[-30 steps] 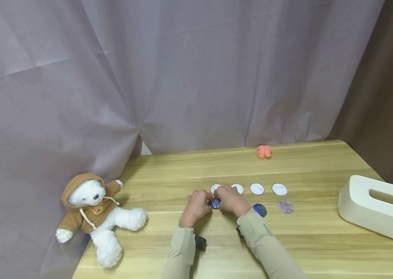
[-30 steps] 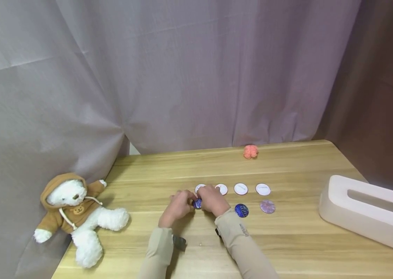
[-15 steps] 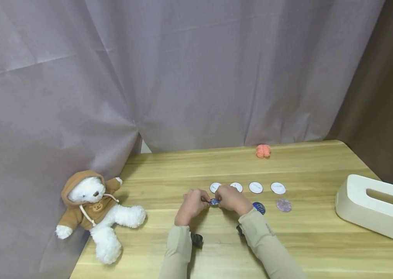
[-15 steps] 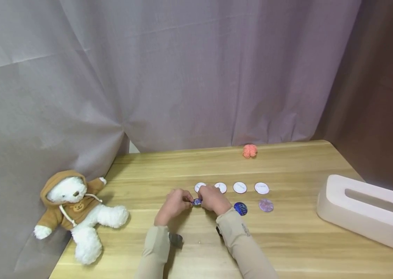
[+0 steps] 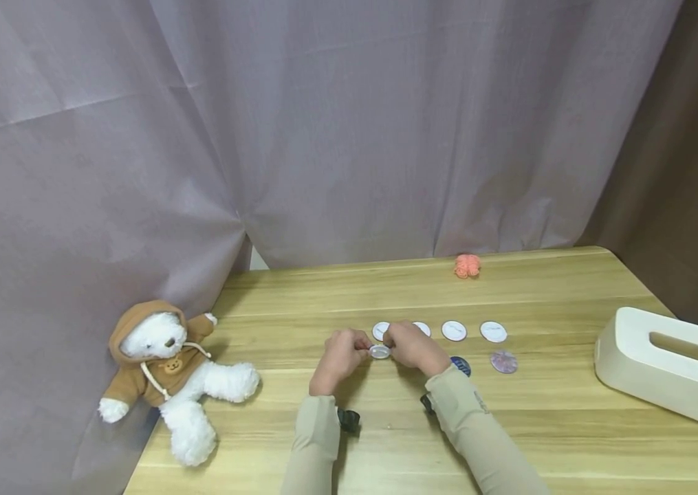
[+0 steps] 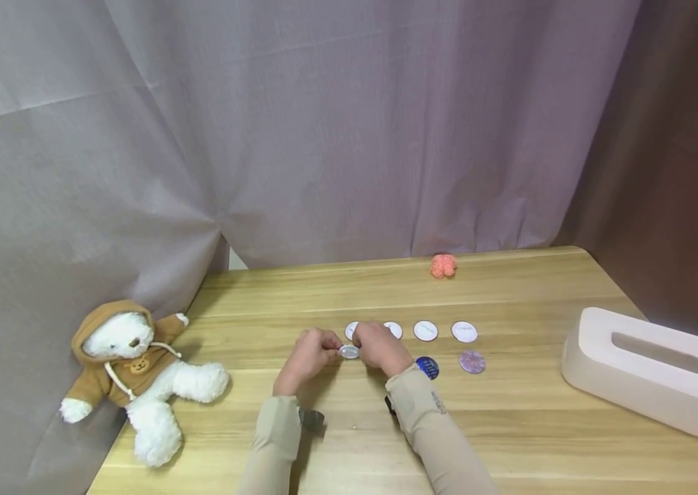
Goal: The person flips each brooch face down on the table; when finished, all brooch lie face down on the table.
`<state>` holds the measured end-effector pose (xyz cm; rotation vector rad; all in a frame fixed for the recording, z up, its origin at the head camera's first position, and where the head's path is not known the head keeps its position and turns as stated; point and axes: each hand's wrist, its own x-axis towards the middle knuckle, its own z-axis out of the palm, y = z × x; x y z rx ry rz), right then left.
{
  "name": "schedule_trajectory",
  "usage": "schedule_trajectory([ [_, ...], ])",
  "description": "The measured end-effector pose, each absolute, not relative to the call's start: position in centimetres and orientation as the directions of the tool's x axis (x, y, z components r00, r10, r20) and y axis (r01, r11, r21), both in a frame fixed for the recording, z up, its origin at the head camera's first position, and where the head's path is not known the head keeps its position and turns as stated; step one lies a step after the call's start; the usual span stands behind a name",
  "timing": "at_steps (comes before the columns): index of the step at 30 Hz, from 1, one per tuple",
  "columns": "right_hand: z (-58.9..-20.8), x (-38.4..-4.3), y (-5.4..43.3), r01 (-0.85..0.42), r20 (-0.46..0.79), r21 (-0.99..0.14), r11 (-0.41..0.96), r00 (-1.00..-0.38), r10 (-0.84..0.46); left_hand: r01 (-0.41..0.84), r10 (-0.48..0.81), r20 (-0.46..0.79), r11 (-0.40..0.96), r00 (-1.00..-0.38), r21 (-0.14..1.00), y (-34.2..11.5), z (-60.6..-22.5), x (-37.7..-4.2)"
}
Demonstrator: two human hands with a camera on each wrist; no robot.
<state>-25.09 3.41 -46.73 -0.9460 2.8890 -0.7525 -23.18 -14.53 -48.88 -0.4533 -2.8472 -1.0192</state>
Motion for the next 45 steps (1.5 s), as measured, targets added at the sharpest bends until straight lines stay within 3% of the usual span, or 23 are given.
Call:
schedule_trajectory([
  [6, -46.7, -25.1, 3.1, -0.522, 0.115, -0.471, 0.711, -0.836, -0.537, 0.283, 0.222, 0.176, 0.756, -0.959, 0.59, -14.3, -48.8, -23.3],
  [23, -48.3, -25.4, 2.6, -0.557, 0.193, -0.409, 0.723, -0.827, -0.528, 0.235, 0.155, 0.184, 0.78, -0.971, 0.58, -13.6, -49.4, -23.2],
  [31, -48.3, -25.4, 2.8, -0.482, 0.133, -0.402, 0.778, -0.872, -0.471, 0.224, 0.189, 0.121, 0.788, -0.975, 0.574, -13.1, -49.2, -23.5],
  [45, -48.1, -25.2, 2.7, -0.482, 0.085, -0.367, 0.796, -0.869, -0.488, 0.229, 0.235, 0.059, 0.808, -0.97, 0.544, -12.9, -49.1, -23.5],
])
